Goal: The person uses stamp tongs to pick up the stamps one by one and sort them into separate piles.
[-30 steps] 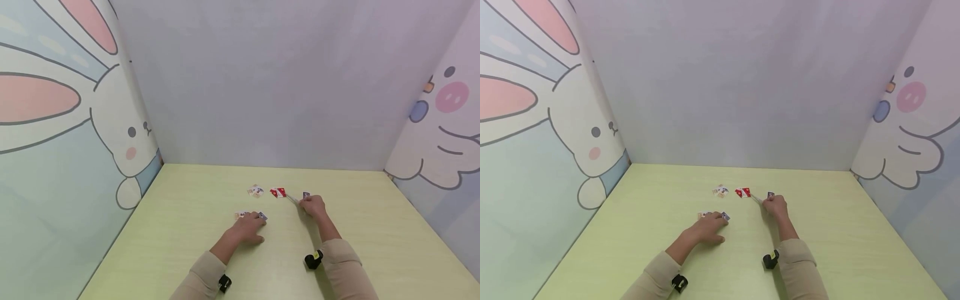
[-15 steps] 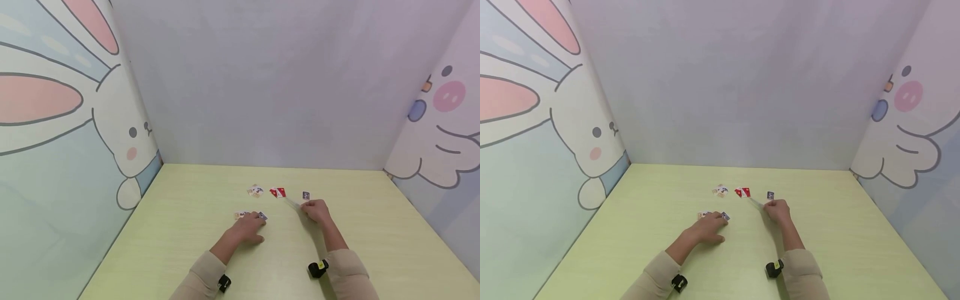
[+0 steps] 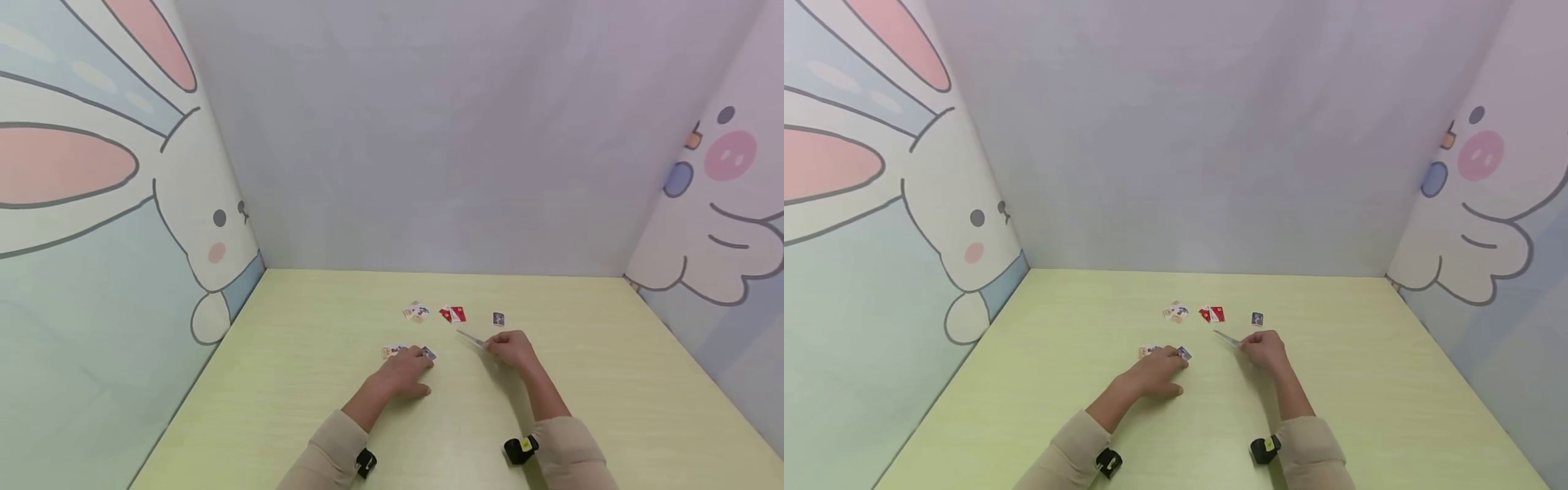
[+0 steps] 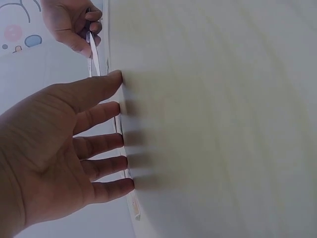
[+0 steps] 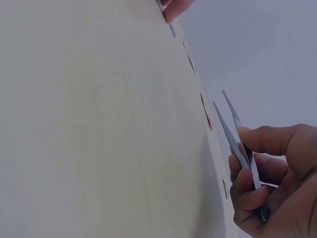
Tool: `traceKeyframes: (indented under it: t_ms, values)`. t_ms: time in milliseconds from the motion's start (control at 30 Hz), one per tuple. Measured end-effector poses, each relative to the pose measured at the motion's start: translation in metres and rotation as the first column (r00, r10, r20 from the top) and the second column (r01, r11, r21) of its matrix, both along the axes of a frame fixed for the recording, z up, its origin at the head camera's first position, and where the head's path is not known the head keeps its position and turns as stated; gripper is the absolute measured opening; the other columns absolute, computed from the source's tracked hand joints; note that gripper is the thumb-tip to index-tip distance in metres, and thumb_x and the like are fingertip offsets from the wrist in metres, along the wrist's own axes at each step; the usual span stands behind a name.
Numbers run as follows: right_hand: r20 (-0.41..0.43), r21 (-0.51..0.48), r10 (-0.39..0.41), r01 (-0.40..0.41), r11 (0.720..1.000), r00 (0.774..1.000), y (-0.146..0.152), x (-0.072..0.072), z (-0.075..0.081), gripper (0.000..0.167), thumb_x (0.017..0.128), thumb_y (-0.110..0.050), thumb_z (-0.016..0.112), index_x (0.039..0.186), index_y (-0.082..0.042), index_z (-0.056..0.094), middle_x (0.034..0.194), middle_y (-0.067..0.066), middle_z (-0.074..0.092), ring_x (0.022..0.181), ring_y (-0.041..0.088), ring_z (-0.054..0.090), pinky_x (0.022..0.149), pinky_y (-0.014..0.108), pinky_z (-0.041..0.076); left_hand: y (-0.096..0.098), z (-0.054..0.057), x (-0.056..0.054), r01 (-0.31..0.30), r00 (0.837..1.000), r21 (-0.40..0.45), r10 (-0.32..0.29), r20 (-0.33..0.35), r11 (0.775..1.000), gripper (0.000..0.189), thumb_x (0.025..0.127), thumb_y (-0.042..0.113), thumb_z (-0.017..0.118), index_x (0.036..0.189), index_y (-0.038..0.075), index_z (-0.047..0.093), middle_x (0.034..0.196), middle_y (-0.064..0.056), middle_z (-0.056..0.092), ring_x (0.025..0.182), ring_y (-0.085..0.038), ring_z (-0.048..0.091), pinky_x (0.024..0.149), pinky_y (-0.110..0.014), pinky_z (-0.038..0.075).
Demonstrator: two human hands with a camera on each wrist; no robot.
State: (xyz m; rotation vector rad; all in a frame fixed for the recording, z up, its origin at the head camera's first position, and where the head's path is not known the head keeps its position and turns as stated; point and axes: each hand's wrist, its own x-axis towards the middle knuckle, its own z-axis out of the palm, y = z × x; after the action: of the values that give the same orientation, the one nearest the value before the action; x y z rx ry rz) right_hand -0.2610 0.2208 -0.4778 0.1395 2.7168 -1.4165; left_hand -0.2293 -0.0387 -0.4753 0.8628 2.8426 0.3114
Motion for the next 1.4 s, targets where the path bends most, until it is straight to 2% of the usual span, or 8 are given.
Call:
traceKeyframes:
  t_ms: [233,500,933,1167,1400]
  values:
    - [-0.005,-0.012,0.014,-0.014,1.0,1.0,-0.005,0.007,0.001,0.016,0.083,-0.007,0.064,0.088,0.007,0.069,0.077,0.007,0.06,0.065,0.018,0.05,0.055,0.029,0.041,-0.002,-0.001,0.0,-0.004,1.0,-0.001,0.004,0.004,1.0,0.045,0.083,0.033,0.069,0.123,0.016,0.06,0.128,-0.005,0.05,0.115,-0.022,0.046,0.093,-0.034,0.04]
    - [0.017,-0.008,0.029,-0.028,1.0,0.999,-0.011,0.006,-0.003,0.015,0.083,-0.009,0.066,0.089,0.004,0.07,0.078,0.006,0.06,0.066,0.017,0.05,0.056,0.028,0.041,-0.002,0.001,0.0,-0.005,1.0,0.007,0.005,0.018,1.0,0.045,0.083,0.032,0.069,0.124,0.015,0.06,0.128,-0.005,0.05,0.115,-0.022,0.046,0.093,-0.035,0.041]
    - [-0.002,0.017,0.096,-0.096,0.995,0.995,-0.024,0.009,-0.005,0.01,0.081,-0.004,0.067,0.087,0.003,0.071,0.075,0.003,0.06,0.065,0.017,0.048,0.055,0.029,0.04,-0.003,0.002,0.002,0.0,1.0,0.031,-0.001,0.011,1.0,0.044,0.083,0.03,0.07,0.122,0.014,0.061,0.126,-0.005,0.051,0.114,-0.022,0.047,0.093,-0.034,0.041]
    - [-0.048,0.048,0.132,-0.129,0.99,0.99,-0.03,0.007,-0.009,0.008,0.079,-0.006,0.07,0.083,0.0,0.072,0.075,0.003,0.062,0.064,0.016,0.049,0.056,0.028,0.04,-0.003,-0.001,0.0,0.002,1.0,0.026,-0.002,0.007,1.0,0.045,0.082,0.032,0.07,0.123,0.016,0.061,0.128,-0.004,0.05,0.115,-0.021,0.046,0.094,-0.034,0.04]
    - [-0.016,0.047,0.144,-0.143,0.989,0.989,-0.038,0.007,-0.006,0.006,0.08,-0.006,0.07,0.084,-0.001,0.071,0.073,0.002,0.06,0.065,0.016,0.049,0.056,0.028,0.04,-0.003,-0.001,0.0,0.004,1.0,0.03,-0.004,0.007,1.0,0.045,0.083,0.032,0.07,0.124,0.015,0.061,0.128,-0.005,0.05,0.115,-0.022,0.046,0.094,-0.035,0.04]
